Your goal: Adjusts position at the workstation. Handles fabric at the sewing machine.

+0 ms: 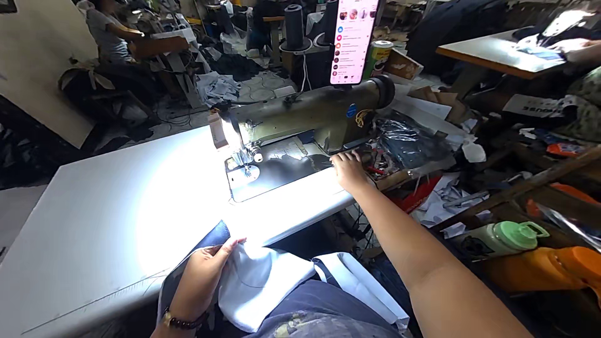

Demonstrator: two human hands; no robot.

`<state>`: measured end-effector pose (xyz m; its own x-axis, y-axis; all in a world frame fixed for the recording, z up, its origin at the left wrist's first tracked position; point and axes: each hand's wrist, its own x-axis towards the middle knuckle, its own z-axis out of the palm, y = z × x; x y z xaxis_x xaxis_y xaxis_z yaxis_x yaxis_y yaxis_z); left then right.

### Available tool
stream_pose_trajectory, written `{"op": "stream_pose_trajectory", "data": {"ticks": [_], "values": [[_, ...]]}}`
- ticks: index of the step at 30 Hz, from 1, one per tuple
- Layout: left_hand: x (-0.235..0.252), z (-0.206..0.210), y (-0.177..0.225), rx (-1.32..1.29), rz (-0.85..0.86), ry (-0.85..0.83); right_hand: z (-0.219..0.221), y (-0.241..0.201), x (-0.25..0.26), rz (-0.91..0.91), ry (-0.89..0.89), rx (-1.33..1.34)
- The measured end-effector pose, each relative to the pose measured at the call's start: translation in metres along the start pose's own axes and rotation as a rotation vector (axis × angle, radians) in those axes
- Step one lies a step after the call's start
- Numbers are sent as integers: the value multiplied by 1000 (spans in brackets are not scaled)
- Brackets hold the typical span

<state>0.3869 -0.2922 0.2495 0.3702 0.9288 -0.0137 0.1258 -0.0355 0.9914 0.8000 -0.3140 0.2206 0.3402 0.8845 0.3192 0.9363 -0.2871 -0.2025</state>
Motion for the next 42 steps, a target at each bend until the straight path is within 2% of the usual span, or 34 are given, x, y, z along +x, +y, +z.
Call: {"op": "stream_pose_trajectory", "data": {"ticks": [2, 4, 6, 9, 14, 19, 33, 42], "values": [[4, 8, 5, -96, -41, -63, -6, -35, -16, -65, 22, 212], [6, 17, 7, -227, -131, -100, -14, -76, -41, -140, -89, 395], [6, 22, 9, -381, -220, -124, -19, -109, -63, -235, -222, 455], [5, 29, 18, -497, -258, -99, -28, -133, -76, -377, -222, 544], [2, 33, 25, -559, -219, -30, -46, -140, -75, -502, -27, 550], [2, 36, 28, -553, -199, -61, -46, -144, -77, -610, 134, 487], [-4, 31, 25, -568, -212, -77, -42, -148, -75, -686, 227, 295], [-4, 27, 22, -552, -214, -157, -39, -157, -75, -720, 185, 378]]}}
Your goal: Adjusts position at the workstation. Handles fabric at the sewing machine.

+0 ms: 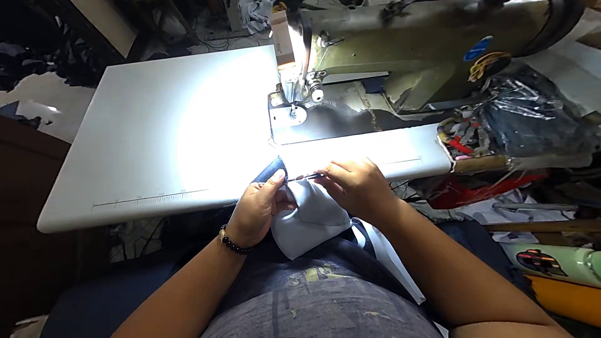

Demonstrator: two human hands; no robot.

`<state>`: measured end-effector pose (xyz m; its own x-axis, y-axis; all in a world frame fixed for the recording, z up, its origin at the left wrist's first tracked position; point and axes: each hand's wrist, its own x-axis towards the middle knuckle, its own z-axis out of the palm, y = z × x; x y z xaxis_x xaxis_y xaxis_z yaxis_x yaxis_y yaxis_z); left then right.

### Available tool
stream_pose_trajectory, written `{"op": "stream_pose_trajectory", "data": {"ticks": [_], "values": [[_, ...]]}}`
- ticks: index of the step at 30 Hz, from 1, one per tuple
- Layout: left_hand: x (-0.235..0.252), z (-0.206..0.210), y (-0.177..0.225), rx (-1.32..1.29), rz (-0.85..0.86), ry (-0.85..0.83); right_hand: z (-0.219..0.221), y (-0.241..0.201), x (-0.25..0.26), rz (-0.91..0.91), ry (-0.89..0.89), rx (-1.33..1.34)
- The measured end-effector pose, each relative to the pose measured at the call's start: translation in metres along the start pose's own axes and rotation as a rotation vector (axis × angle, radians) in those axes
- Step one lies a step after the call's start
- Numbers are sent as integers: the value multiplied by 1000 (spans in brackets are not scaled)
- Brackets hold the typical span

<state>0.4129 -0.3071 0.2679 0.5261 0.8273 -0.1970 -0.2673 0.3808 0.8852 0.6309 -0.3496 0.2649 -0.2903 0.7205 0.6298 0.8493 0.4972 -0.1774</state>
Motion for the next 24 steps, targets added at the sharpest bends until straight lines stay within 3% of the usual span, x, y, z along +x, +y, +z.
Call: {"op": "stream_pose_trajectory", "data": {"ticks": [6, 14, 24], "values": [[0, -5, -1, 23, 4, -58, 0, 3, -3, -3, -9, -28], [1, -5, -11, 119, 75, 23, -3, 3, -12, 45, 3, 8], [-1, 0, -12, 167, 51, -29, 1, -1, -12, 33, 5, 21]]}}
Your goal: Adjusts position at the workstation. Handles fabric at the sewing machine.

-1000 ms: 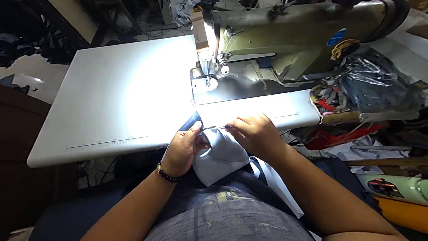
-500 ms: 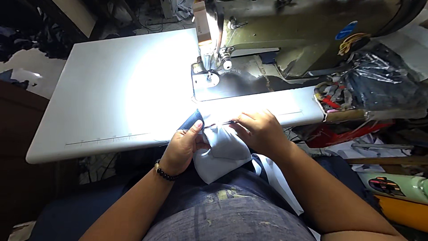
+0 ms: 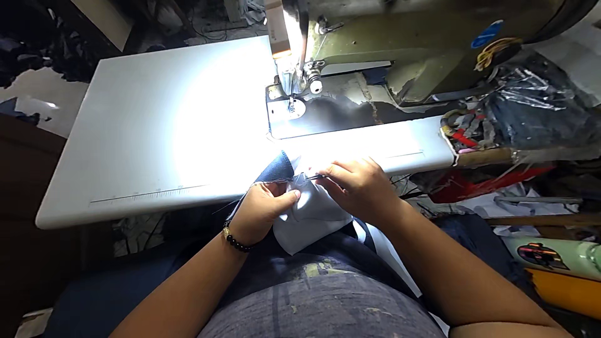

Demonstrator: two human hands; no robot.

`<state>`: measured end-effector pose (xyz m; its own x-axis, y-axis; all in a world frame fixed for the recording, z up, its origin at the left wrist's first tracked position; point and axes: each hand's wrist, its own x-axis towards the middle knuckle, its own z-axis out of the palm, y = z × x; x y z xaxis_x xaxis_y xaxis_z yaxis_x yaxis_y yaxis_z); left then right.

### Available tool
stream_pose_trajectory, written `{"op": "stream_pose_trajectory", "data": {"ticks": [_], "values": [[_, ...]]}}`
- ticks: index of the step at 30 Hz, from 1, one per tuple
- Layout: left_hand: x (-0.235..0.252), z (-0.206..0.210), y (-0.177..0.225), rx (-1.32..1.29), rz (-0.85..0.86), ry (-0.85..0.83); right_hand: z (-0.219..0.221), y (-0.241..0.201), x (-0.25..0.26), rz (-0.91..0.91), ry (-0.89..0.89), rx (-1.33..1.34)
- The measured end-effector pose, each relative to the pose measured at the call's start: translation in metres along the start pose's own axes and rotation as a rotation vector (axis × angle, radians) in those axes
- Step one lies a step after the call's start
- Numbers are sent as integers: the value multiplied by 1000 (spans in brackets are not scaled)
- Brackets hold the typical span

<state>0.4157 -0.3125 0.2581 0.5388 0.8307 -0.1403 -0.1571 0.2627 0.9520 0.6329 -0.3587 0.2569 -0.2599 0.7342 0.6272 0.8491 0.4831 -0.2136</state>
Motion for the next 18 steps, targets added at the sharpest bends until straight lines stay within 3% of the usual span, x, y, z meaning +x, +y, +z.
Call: {"op": "stream_pose_trajectory", "data": {"ticks": [8, 12, 14, 16, 18], "values": [[2, 0, -3, -116, 13, -43, 8, -8, 2, -26, 2, 39], [5, 3, -1, -139, -46, 26, 9, 1, -5, -3, -66, 25], [7, -1, 1, -134, -74, 50, 2, 31, -14, 141, -146, -55], [8, -6, 7, -132, -89, 82, -8, 75, -22, 398, -219, -137], [11, -8, 13, -123, -102, 90, -18, 95, -17, 496, -188, -175]]}}
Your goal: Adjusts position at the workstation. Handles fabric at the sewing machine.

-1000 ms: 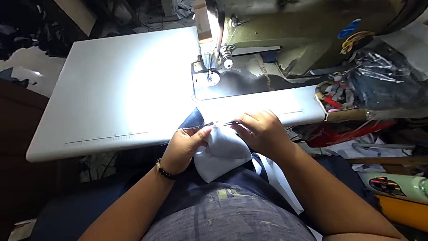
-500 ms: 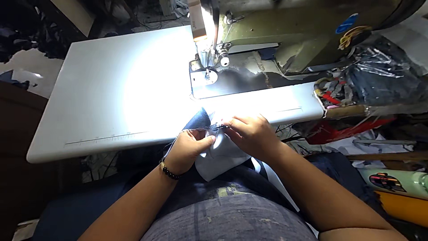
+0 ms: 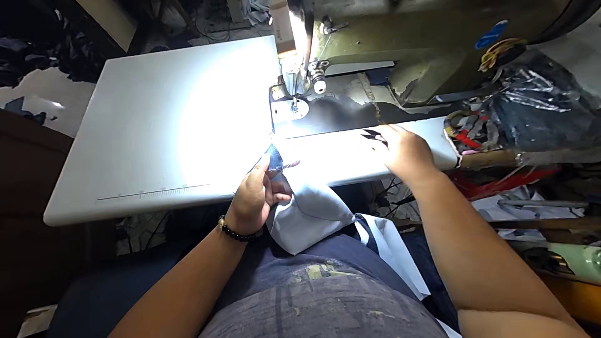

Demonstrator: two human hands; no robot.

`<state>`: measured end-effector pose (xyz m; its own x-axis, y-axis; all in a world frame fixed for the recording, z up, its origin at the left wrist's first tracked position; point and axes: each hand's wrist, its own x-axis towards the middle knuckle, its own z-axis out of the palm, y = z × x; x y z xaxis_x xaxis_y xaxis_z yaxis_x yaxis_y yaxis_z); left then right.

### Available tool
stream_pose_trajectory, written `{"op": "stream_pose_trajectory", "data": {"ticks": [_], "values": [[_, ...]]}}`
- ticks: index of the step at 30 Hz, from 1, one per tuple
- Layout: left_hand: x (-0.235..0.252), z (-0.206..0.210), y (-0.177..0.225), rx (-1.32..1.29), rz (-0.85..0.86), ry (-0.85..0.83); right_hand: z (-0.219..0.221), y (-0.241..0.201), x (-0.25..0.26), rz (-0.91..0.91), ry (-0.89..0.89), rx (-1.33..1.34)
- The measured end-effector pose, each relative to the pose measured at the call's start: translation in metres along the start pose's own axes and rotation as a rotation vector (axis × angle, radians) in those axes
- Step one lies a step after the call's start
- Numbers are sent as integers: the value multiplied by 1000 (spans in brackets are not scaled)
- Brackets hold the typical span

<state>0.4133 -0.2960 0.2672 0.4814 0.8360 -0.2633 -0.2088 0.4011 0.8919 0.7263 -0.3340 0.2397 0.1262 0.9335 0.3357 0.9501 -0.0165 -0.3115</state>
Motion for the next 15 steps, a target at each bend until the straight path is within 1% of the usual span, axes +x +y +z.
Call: {"op": "stream_pose_trajectory", "data": {"ticks": [1, 3, 5, 6, 9, 13, 15], "values": [[2, 1, 2, 8, -5, -4, -6, -9, 3, -52, 56, 17], [2, 5, 2, 30, -44, -21, -7, -46, -2, -267, 142, 89], [1, 12, 2, 39, -60, -15, -4, -81, -5, -466, 172, 102], [1, 15, 2, 39, -60, -2, -3, -91, -4, -521, 163, 89], [-1, 18, 5, 38, -75, 10, 1, -105, 0, -576, 146, 54], [-3, 19, 7, 45, -95, 16, 5, -119, -1, -614, 139, 93], [-2, 15, 9, 134, -104, 7, 9, -111, 1, -608, 119, 104]]}}
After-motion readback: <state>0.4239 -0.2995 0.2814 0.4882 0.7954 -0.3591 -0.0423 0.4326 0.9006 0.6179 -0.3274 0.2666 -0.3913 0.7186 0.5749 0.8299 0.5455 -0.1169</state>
